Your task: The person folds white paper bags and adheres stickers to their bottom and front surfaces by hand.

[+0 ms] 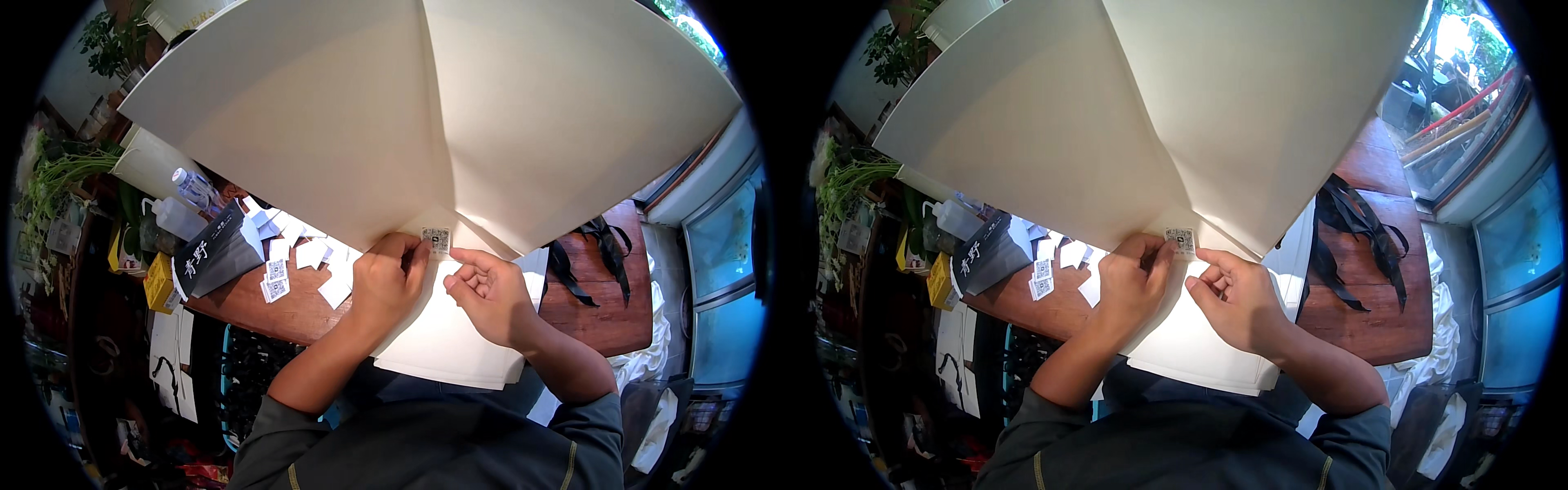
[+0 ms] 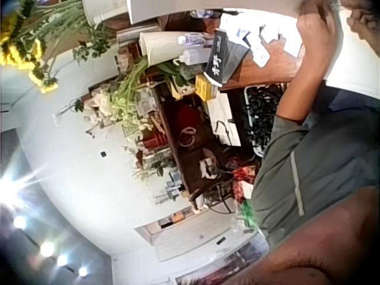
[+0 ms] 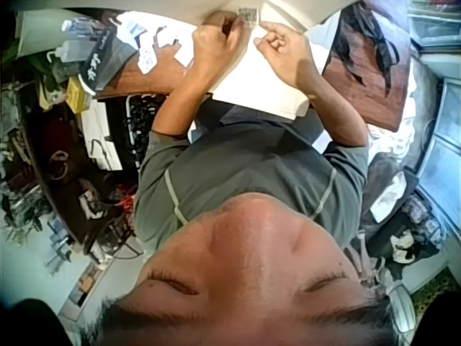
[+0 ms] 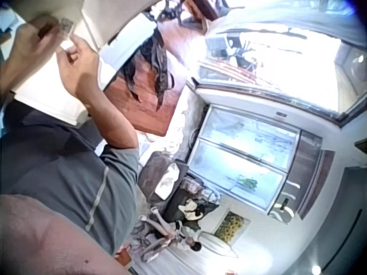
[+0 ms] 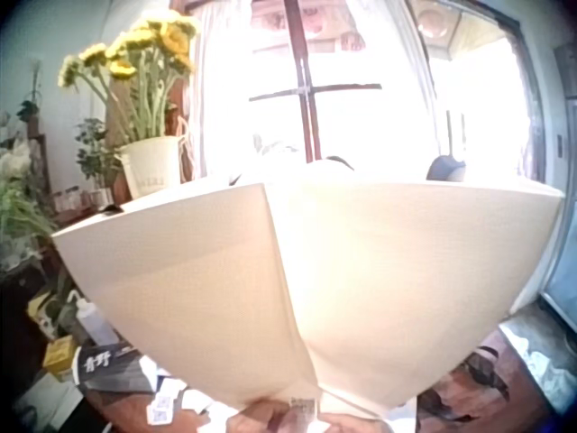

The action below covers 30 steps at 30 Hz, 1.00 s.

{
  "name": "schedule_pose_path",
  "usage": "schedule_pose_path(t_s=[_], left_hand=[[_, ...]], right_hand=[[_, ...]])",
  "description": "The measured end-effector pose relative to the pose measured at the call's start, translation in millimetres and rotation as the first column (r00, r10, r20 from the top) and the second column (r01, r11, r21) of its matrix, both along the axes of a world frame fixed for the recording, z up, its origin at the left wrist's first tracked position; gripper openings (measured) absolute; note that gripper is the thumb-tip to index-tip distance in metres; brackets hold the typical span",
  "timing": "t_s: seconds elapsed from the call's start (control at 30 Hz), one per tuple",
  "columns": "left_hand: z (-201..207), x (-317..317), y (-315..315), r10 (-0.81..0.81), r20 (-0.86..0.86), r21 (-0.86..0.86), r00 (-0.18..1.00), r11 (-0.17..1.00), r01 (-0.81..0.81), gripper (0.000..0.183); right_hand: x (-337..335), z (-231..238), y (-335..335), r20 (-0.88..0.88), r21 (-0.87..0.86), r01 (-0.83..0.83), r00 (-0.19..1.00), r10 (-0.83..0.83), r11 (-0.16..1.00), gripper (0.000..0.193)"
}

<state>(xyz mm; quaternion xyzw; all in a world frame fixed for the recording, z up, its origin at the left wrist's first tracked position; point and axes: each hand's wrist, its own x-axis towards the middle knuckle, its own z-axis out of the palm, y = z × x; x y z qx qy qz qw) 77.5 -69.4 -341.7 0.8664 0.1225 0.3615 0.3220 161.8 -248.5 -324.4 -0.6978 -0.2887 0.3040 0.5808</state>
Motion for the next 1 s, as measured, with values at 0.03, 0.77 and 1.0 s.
schedule_pose_path(t_s=[0.03, 0.77, 1.0], left_hand=[[-0.1, 0.2, 0.1, 0.000, 0.000, 0.007, 1.000, 1.000, 0.000, 0.015], [-0.5, 2.3, -1.4, 0.021, 0.007, 0.053, 1.000, 0.998, -0.021, 0.016], [-3.9, 4.0, 0.1, 0.012, 0.033, 0.096, 0.999, 0.995, -0.015, 0.016]], right_hand=[[-0.1, -0.1, -0.1, -0.002, 0.002, 0.001, 1.000, -0.001, 1.000, 0.047], [-0.5, 0.0, -0.5, -0.004, -0.008, -0.001, 1.000, 0.001, 1.000, 0.051], [-2.6, -5.7, 0.8, 0.037, 0.036, 0.076, 0.996, -0.078, 0.996, 0.045]])
